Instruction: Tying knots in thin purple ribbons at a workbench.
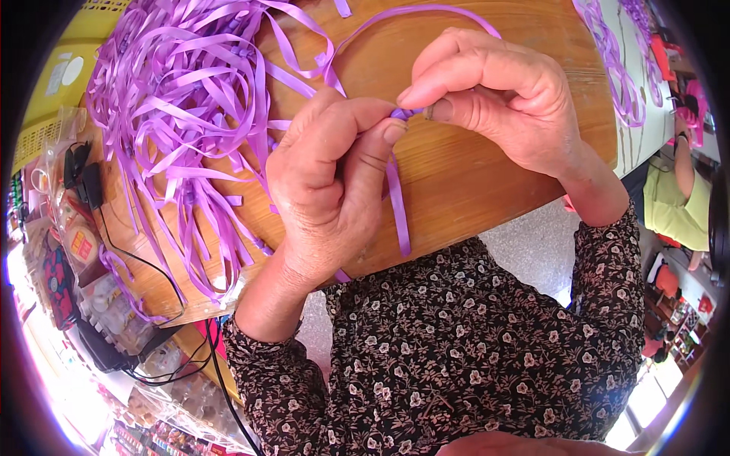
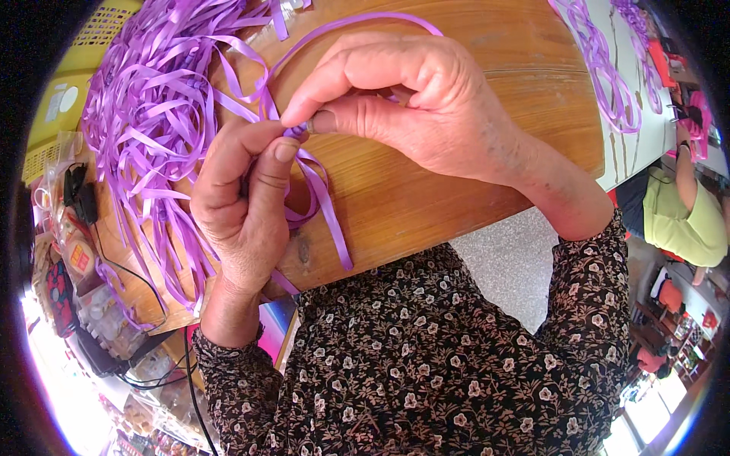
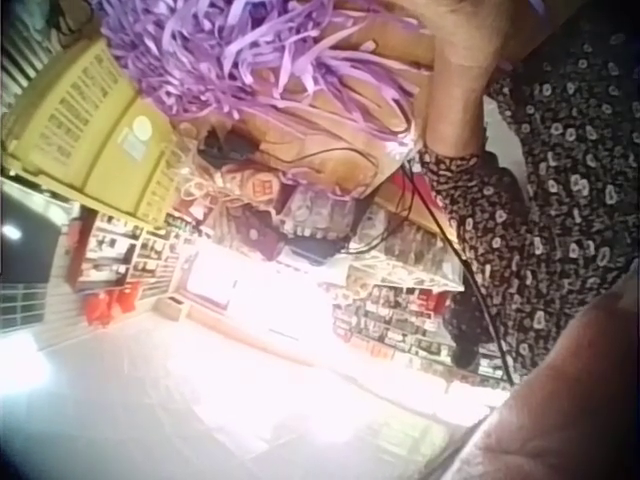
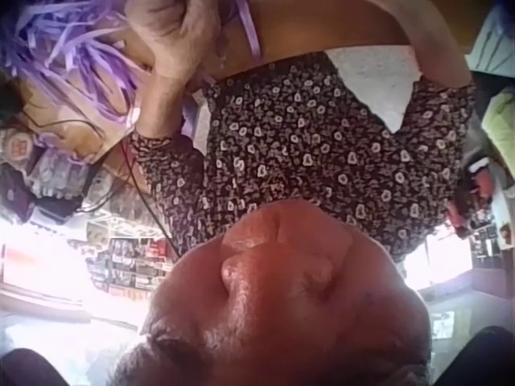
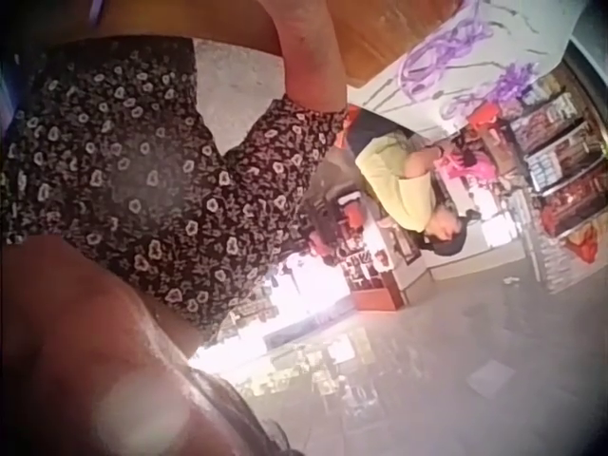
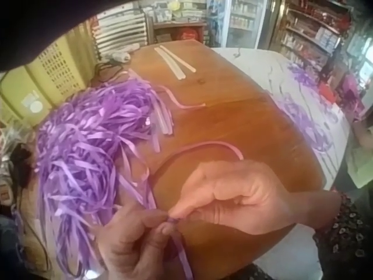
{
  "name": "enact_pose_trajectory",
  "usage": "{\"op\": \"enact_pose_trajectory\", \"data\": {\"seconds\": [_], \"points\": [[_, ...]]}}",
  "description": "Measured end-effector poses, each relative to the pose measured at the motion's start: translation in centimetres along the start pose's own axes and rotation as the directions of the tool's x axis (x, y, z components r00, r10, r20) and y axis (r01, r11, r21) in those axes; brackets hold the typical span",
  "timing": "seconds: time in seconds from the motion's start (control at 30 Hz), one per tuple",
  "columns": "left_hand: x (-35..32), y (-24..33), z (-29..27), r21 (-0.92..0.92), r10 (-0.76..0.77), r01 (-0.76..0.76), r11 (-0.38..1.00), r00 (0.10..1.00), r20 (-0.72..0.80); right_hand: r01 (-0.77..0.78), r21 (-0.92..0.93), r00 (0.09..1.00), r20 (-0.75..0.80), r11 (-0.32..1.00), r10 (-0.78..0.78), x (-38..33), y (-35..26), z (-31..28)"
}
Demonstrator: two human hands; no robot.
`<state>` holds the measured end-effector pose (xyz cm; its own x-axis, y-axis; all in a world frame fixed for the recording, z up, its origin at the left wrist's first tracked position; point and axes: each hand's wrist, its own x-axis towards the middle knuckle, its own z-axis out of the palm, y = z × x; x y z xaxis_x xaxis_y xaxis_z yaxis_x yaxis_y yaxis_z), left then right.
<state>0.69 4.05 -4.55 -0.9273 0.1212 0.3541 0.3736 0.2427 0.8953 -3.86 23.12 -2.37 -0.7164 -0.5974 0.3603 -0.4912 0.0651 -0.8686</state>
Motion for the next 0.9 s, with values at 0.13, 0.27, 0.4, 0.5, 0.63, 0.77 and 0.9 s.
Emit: {"op": "enact_pose_trajectory", "data": {"seconds": [0.13, 0.27, 0.4, 0.5, 0.63, 0.77, 0.9], "points": [[-0.1, 0.0, 0.1, -0.017, -0.039, 0.039, 0.999, 0.999, -0.002, -0.004, 0.015, 1.0, -0.026, 1.0, 0.004, 0.1, 0.1, 0.0], [-0.1, 0.1, 0.0, -0.04, -0.071, 0.07, 0.997, 0.997, -0.018, -0.085, 0.088, 0.996, -0.026, 0.993, 0.088, -0.3, -0.1, 0.5], [-0.2, 0.0, 0.1, -0.038, -0.052, 0.051, 0.998, 0.998, -0.033, -0.138, 0.154, 0.988, -0.051, 0.978, 0.147, -0.3, -0.4, 0.5], [-0.2, 0.2, 0.0, -0.06, -0.11, 0.108, 0.992, 0.993, -0.032, -0.167, 0.199, 0.982, -0.049, 0.966, 0.18, -0.4, -0.4, 0.5], [-0.2, 0.1, -0.1, -0.04, -0.066, 0.066, 0.997, 0.998, -0.017, -0.14, 0.199, 0.989, -0.026, 0.97, 0.148, -0.4, -0.1, 0.2], [-0.2, 0.0, -0.5, -0.026, -0.059, 0.059, 0.998, 0.998, -0.017, -0.139, 0.104, 0.99, -0.023, 0.985, 0.142, -0.5, -0.1, -0.3], [-0.3, -0.1, -0.5, -0.022, -0.058, 0.058, 0.998, 0.998, 0.002, -0.116, 0.057, 0.992, -0.047, 0.992, 0.119, -0.5, -0.3, -0.2]]}}
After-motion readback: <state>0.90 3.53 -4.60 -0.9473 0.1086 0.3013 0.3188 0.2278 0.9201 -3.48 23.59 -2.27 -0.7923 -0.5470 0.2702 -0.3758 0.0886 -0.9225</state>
